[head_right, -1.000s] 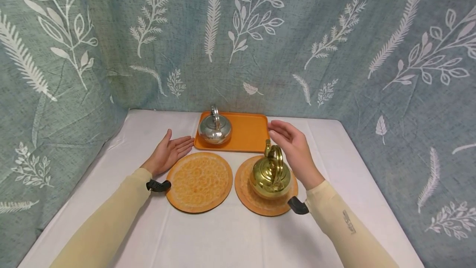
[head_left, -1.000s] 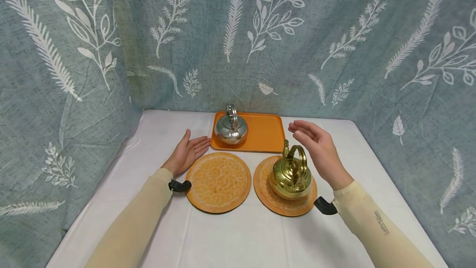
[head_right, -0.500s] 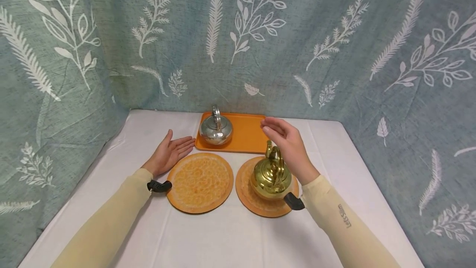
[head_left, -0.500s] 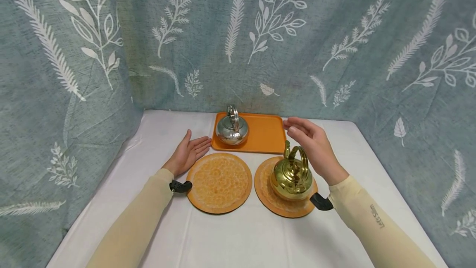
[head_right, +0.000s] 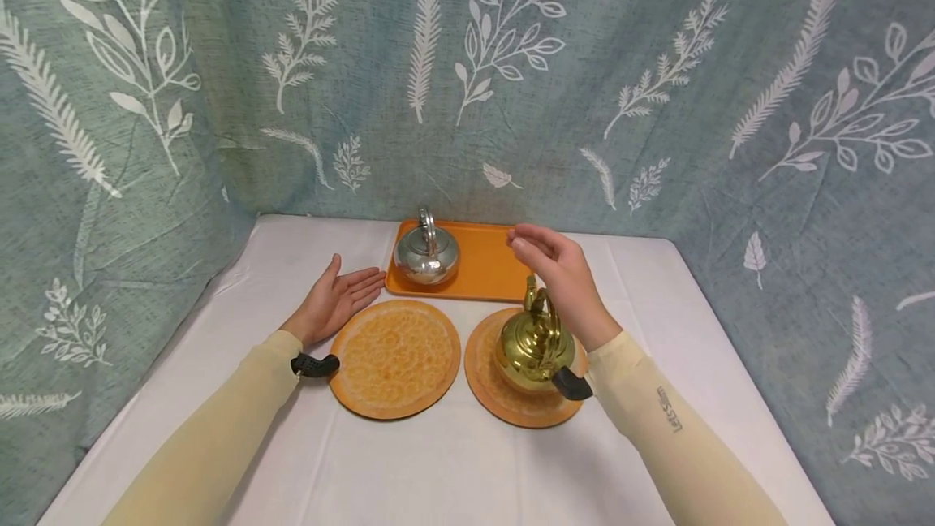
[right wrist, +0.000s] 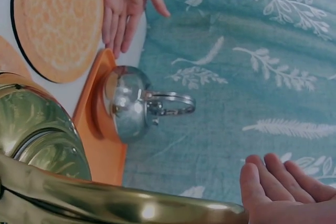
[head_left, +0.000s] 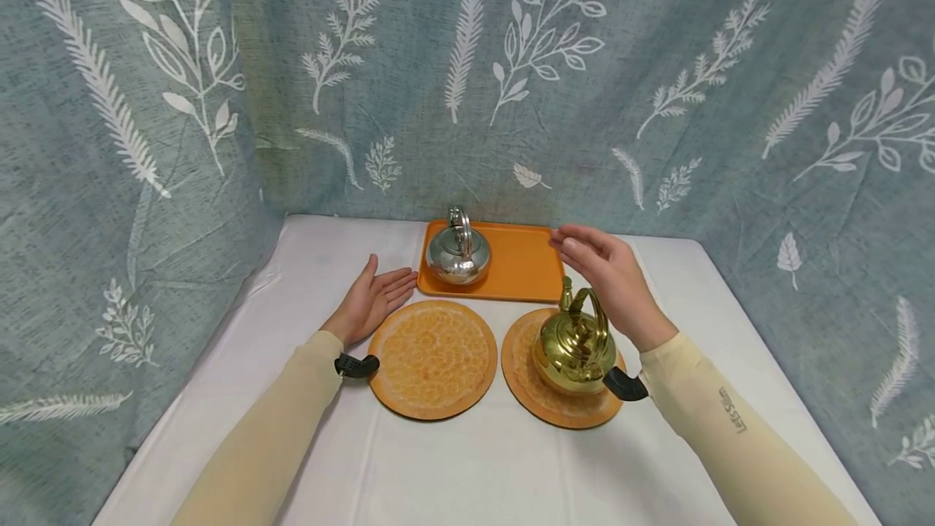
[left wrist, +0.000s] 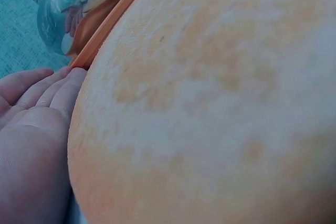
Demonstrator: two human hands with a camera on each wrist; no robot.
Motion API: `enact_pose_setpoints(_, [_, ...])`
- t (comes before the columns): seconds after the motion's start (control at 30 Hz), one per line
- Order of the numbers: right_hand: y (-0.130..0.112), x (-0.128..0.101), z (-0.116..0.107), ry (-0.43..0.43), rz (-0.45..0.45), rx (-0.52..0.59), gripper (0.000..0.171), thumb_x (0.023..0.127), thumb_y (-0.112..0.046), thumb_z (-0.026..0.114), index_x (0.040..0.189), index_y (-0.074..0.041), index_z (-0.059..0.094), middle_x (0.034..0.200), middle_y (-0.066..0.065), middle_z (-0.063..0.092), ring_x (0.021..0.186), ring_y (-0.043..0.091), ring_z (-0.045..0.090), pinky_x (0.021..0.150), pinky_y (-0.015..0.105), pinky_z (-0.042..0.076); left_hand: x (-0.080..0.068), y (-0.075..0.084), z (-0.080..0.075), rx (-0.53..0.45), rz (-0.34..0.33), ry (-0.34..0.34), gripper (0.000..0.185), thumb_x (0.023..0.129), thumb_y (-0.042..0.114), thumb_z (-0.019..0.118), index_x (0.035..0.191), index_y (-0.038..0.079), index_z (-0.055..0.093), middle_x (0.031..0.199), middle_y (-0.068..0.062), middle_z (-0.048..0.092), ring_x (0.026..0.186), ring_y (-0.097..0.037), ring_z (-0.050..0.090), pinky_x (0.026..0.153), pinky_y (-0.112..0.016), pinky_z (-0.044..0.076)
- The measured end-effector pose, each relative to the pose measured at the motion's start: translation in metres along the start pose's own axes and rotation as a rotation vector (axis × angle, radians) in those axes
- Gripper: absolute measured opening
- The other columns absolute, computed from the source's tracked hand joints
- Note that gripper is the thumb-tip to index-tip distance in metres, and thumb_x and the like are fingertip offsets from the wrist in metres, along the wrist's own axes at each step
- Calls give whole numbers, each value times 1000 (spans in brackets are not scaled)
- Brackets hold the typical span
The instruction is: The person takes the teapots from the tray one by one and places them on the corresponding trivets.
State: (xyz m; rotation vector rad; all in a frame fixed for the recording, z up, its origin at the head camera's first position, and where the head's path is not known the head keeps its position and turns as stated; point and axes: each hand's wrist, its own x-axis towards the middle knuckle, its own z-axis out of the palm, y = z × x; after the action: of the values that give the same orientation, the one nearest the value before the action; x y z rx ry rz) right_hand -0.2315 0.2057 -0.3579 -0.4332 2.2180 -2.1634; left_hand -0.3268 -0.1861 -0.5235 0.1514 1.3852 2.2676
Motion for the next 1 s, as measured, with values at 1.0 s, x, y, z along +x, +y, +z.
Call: enact_pose_setpoints(1.0, [7,26,9,-14,45,21,52,115,-18,58,157,10,47,154,25,54,147,37,51,124,44,42,2,0,2,-27,-1,5,100,111,72,25,171,-6,9,178,-24,12,165,-34,16,133,-43,19])
